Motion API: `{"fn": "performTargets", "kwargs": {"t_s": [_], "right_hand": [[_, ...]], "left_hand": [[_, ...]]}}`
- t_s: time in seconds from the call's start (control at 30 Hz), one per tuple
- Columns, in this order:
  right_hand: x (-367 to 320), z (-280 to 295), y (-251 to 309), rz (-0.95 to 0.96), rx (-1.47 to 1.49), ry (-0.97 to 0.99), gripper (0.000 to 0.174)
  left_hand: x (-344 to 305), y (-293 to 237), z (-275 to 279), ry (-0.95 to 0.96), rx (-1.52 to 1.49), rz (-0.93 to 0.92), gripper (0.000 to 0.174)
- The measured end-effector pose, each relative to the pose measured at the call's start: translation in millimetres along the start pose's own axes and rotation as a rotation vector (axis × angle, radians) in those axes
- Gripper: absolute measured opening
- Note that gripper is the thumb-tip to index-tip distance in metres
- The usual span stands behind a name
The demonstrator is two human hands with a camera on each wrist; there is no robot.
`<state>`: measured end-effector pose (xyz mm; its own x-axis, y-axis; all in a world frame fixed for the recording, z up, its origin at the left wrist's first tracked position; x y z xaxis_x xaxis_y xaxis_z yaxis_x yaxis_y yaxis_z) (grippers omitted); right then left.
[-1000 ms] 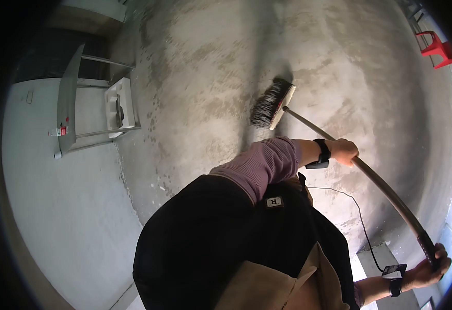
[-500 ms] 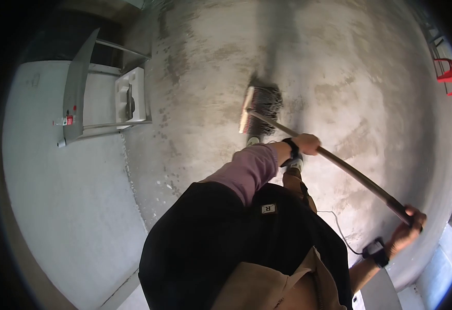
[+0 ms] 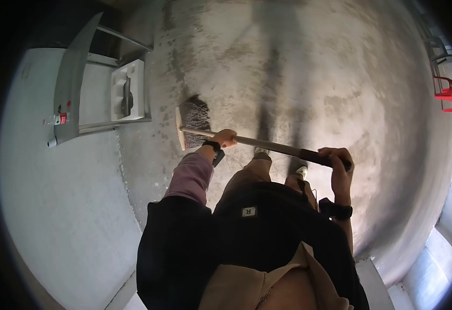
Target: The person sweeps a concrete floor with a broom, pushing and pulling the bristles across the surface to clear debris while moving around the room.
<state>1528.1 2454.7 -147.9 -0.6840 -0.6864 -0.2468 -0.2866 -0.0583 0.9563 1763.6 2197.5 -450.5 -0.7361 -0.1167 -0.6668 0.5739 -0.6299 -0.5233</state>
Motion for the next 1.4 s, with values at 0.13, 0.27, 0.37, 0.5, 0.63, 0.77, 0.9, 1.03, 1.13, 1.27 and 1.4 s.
{"fn": "performTargets", "kwargs": {"t_s": [0.13, 0.27, 0.37, 0.5, 0.63, 0.77, 0.9, 1.03, 1.13, 1.27, 1.4], "right_hand": [[11, -48, -11, -0.117, 0.018, 0.154, 0.005], [16, -64, -4, -0.107, 0.020, 0.202, 0.005], [28, -39, -6, -0.154, 0.023, 0.130, 0.005], [46, 8, 35, -0.019, 0.015, 0.027, 0.005], [66, 75, 86, 0.104, -0.073, -0.068, 0.004], [80, 162, 138, 0.212, -0.113, -0.150, 0.007], [69, 244, 195, 0.310, -0.224, -0.280, 0.014], [36, 323, 243, 0.385, -0.373, -0.344, 0.026], [-7, 392, 272, 0.415, -0.438, -0.495, 0.033], [-74, 437, 313, 0.417, -0.489, -0.733, 0.031], [-125, 443, 337, 0.535, -0.572, -0.901, 0.030]], "left_hand": [[-29, 47, 7, -0.081, -0.012, -0.009, 0.020], [-39, 49, 10, -0.158, -0.052, -0.059, 0.018], [-19, 40, 9, -0.041, -0.034, 0.026, 0.020], [14, -17, 31, -0.007, -0.005, -0.008, 0.019], [55, -99, 52, -0.035, 0.022, -0.153, 0.024], [106, -206, 72, -0.093, 0.074, -0.288, 0.026], [161, -317, 72, -0.029, 0.102, -0.335, 0.026], [219, -431, 52, -0.001, 0.105, -0.525, 0.025], [243, -525, 39, 0.023, 0.079, -0.679, 0.026], [261, -632, 11, 0.122, 0.129, -0.885, 0.026], [254, -706, 4, 0.195, 0.111, -0.984, 0.024]]}}
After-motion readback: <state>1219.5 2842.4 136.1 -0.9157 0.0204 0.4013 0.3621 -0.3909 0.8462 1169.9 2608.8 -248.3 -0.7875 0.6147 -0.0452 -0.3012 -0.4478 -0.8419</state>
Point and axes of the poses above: each hand's wrist, its own x-axis towards the middle knuckle, its own z-axis out of the back of the hand, y = z × x, the point moved 9 cm from there along x, towards the middle knuckle, and after that the axes turned 3 degrees about -z, right-handed, at the moved point
